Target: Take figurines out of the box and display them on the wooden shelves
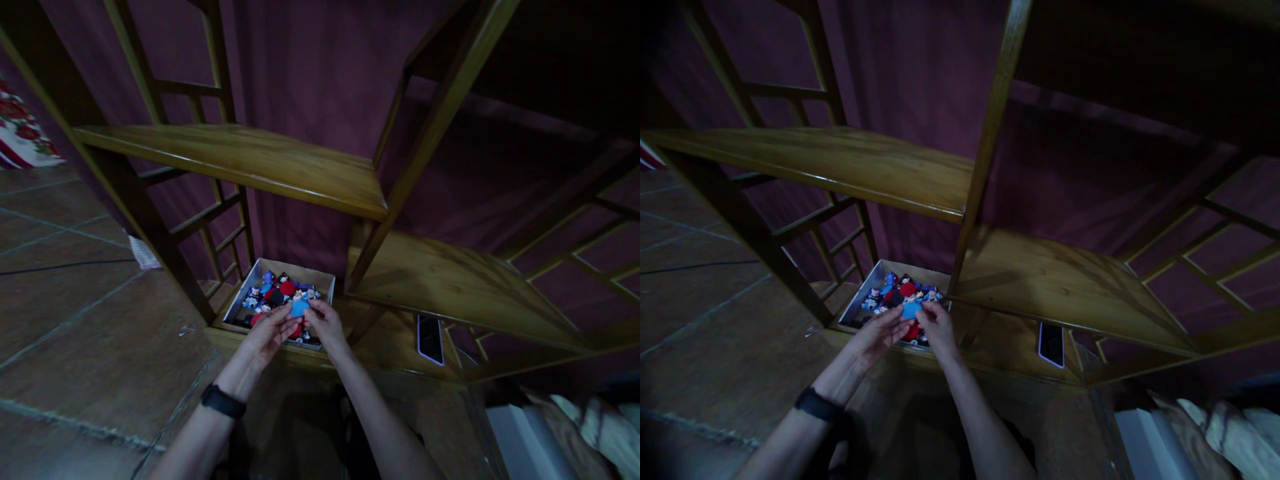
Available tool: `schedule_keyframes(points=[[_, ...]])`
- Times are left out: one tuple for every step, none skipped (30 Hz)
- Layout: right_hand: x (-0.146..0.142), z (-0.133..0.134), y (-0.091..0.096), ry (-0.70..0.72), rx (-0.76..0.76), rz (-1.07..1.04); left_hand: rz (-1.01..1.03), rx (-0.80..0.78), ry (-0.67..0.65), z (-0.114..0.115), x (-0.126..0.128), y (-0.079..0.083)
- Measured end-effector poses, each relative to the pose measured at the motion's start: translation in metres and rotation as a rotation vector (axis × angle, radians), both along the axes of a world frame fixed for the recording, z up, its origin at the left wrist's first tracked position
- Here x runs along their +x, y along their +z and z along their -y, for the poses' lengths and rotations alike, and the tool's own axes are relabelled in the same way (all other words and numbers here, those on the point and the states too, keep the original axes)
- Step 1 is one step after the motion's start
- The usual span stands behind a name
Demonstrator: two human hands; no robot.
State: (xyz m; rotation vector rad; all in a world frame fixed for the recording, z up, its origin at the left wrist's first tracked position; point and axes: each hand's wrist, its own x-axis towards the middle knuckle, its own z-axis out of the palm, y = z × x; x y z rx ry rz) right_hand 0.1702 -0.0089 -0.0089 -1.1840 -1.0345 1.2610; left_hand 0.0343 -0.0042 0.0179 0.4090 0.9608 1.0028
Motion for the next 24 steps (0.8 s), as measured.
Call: schedule_keyframes(points=[[0.0,0.0,0.0,-0.001,0.001,0.008,0.003,-0.007,-0.008,0.0,0.0,-0.001],[0.0,-0.001,-0.001,0.0,0.001,0.015,0.008,-0.013,-0.015,0.0,0.0,-0.001],[0.0,-0.001,-0.001,0.0,0.001,0.021,0.014,-0.02,-0.021,0.0,0.001,-0.001],[0.0,-0.001,-0.002,0.001,0.001,0.026,0.02,-0.028,-0.025,0.0,0.001,-0.002],[0.0,-0.002,-0.003,0.001,0.002,0.03,0.027,-0.034,-0.025,0.0,0.001,-0.002],[0.0,-0.002,-0.004,0.002,0.003,0.034,0.035,-0.04,-0.026,-0.001,0.001,-0.002],[0.0,-0.002,-0.005,0.003,0.003,0.04,0.045,-0.043,-0.027,-0.001,0.001,-0.002],[0.0,-0.002,-0.006,0.001,0.0,0.049,0.057,-0.042,-0.024,-0.001,0.001,-0.002],[0.0,-0.002,-0.007,-0.001,-0.006,0.058,0.069,-0.036,-0.017,-0.001,0.001,-0.002],[0.0,-0.003,-0.008,-0.005,-0.016,0.065,0.079,-0.025,-0.009,0.0,0.002,-0.003],[0.0,-0.003,-0.009,-0.011,-0.027,0.068,0.087,-0.008,0.004,0.0,0.002,-0.003],[0.0,-0.002,-0.01,-0.017,-0.042,0.062,0.089,0.012,0.02,0.0,0.002,-0.003],[0.0,-0.002,-0.01,-0.026,-0.058,0.05,0.088,0.033,0.038,0.001,0.002,-0.003],[0.0,-0.002,-0.011,-0.034,-0.073,0.035,0.084,0.053,0.054,0.001,0.003,-0.003],[-0.001,-0.002,-0.012,-0.038,-0.085,0.019,0.08,0.069,0.071,0.001,0.003,-0.003],[-0.001,-0.002,-0.012,-0.041,-0.095,0.004,0.077,0.081,0.084,0.001,0.003,-0.003],[-0.001,-0.002,-0.011,-0.039,-0.105,-0.012,0.074,0.089,0.094,0.001,0.003,-0.004],[-0.001,-0.001,-0.011,-0.033,-0.118,-0.026,0.07,0.093,0.099,0.001,0.003,-0.005],[-0.001,-0.001,-0.01,-0.027,-0.132,-0.043,0.064,0.095,0.102,0.0,0.003,-0.006],[-0.001,-0.001,-0.008,-0.022,-0.149,-0.064,0.057,0.095,0.105,0.0,0.003,-0.008],[-0.001,0.0,-0.006,-0.021,-0.166,-0.094,0.052,0.095,0.106,-0.001,0.003,-0.009],[-0.001,0.001,-0.003,-0.022,-0.179,-0.133,0.047,0.097,0.107,-0.001,0.003,-0.01],[-0.001,0.002,-0.001,-0.024,-0.188,-0.179,0.045,0.1,0.11,-0.001,0.003,-0.012],[-0.001,0.003,0.002,-0.029,-0.193,-0.23,0.045,0.106,0.113,-0.001,0.003,-0.013]])
